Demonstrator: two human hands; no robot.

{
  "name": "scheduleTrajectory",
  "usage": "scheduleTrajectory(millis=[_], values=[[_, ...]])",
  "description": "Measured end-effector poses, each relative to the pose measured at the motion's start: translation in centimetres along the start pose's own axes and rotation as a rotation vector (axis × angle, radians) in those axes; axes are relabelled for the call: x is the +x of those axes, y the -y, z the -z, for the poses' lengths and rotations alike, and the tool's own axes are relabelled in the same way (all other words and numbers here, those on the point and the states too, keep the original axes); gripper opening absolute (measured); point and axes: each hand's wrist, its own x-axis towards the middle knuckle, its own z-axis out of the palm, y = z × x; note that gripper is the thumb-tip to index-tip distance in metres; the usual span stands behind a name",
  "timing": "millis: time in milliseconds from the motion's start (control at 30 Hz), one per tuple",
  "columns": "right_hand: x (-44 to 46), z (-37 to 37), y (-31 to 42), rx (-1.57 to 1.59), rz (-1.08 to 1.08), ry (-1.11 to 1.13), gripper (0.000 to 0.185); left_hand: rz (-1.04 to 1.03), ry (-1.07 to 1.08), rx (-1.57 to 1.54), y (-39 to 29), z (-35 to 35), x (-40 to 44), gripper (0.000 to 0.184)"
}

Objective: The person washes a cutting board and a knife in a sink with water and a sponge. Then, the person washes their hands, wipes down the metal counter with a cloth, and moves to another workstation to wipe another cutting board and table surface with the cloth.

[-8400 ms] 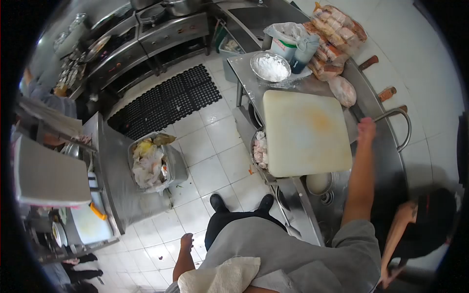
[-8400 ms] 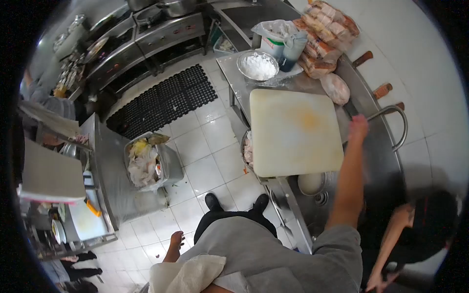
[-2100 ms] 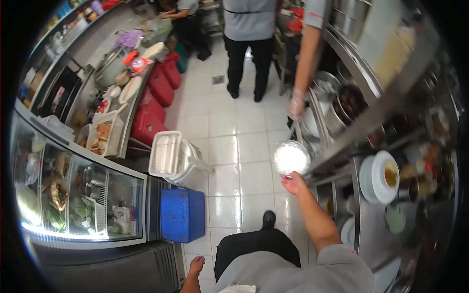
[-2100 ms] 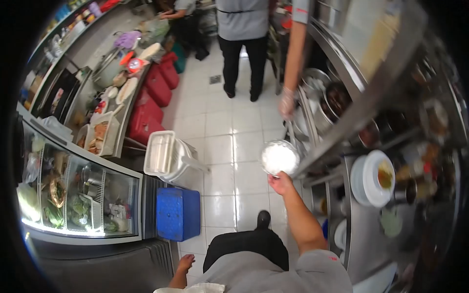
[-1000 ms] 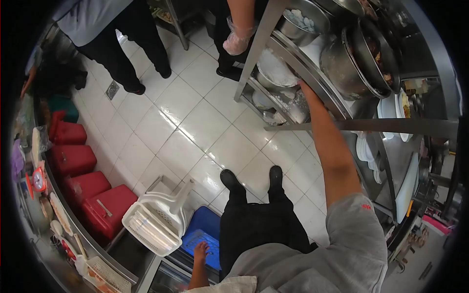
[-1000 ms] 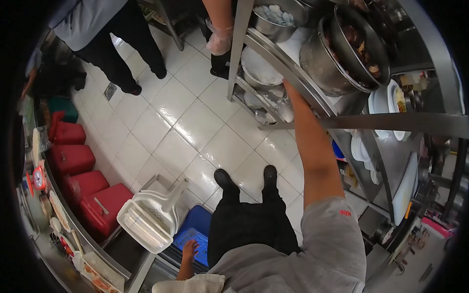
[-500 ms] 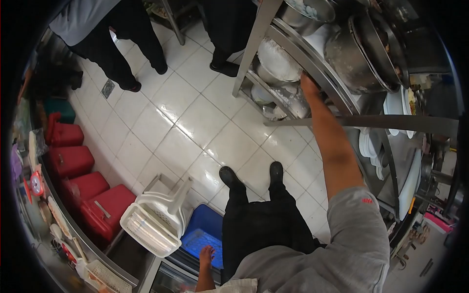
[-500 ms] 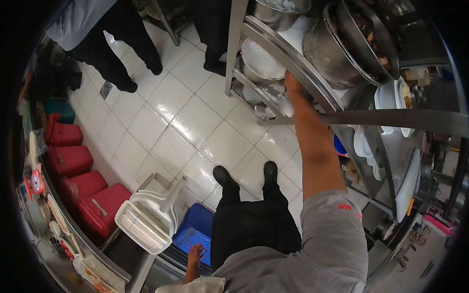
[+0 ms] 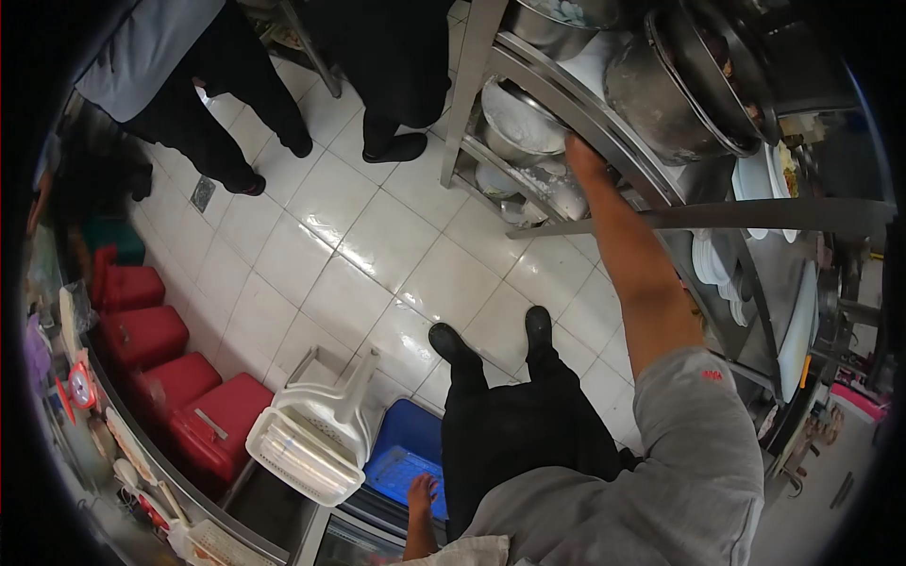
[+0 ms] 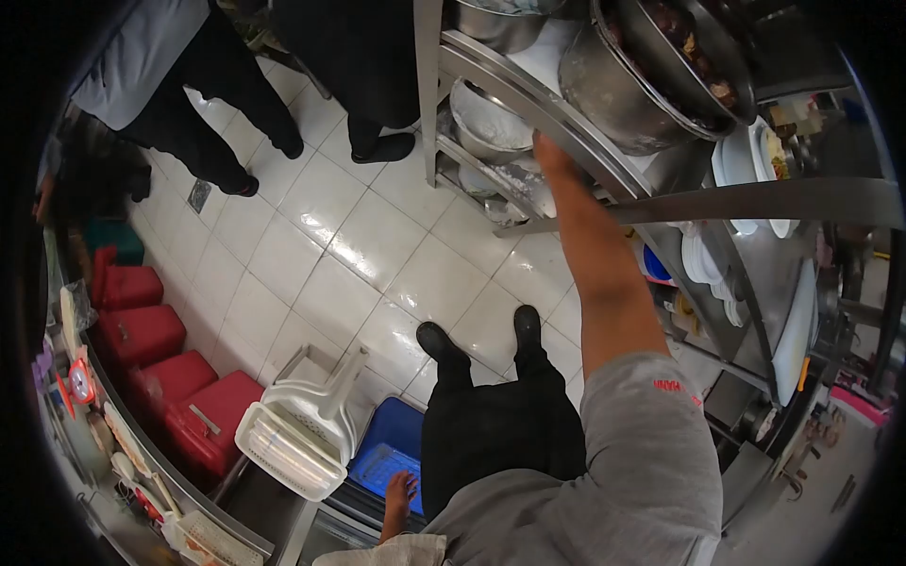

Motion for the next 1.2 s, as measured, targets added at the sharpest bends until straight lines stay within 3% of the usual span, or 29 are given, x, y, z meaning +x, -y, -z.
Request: scheduleTrajectory(millis=[200, 267, 400, 500, 533, 600, 733, 800, 833, 900, 1033, 1100, 1200], values=[[-1.0, -1.3, -1.1, -0.170, 0.077, -0.080, 0.014, 0.029, 0.031, 0.006, 0.0, 0.1, 0.1, 0.032], [0.8, 0.5, 0.9, -0.183, 0.157, -0.283, 0.013, 0.014, -0.008, 0.000, -0.6, -0.1, 0.1, 0.033], [-1.4, -1.6, -0.8, -0.026, -0.064, -0.042, 0.014, -0.026, 0.057, 0.010, -0.6, 0.2, 0.3, 0.032], [-0.3, 0.3, 0.9, -0.113, 0.065, -0.226, 0.013, 0.011, 0.005, 0.021, -2.0, -0.1, -0.5, 0.033], [-0.6, -0.2, 0.4, -0.103, 0.065, -0.222, 0.013, 0.015, -0.005, 0.016, -1.6, 0.1, -0.4, 0.033], [-1.5, -1.9, -1.2, -0.064, -0.112, -0.010, 0.014, -0.044, 0.070, 0.057, -1.1, 1.2, 0.4, 0.033], [0.0, -0.3, 1.0, -0.081, 0.009, -0.161, 0.020, -0.066, 0.015, 0.050, -2.4, 2.1, 0.7, 0.030], [2.2, 4.8, 4.8, 0.928, -1.102, 0.411, 0.023, -0.088, 0.046, 0.041, -3.3, 2.8, 1.6, 0.031], [2.2, 5.1, 4.6, 0.937, -1.100, 0.391, 0.023, -0.107, 0.050, 0.045, -4.3, 2.9, 1.8, 0.031], [0.4, 4.2, 3.9, 1.666, -1.405, 0.557, 0.021, -0.147, 0.051, 0.101, -6.4, 3.4, 1.4, 0.033], [-2.8, 7.9, 5.7, 1.976, -1.540, 0.534, 0.014, -0.206, 0.039, 0.150, -9.6, 4.2, 2.0, 0.034], [-5.5, 8.6, 5.7, 2.079, -1.644, 0.630, 0.011, -0.247, 0.056, 0.211, -11.5, 4.1, 0.6, 0.037], [-9.6, 13.7, 7.4, 2.106, -1.729, 0.664, 0.006, -0.243, 0.078, 0.255, -13.1, 4.3, 0.3, 0.038]])
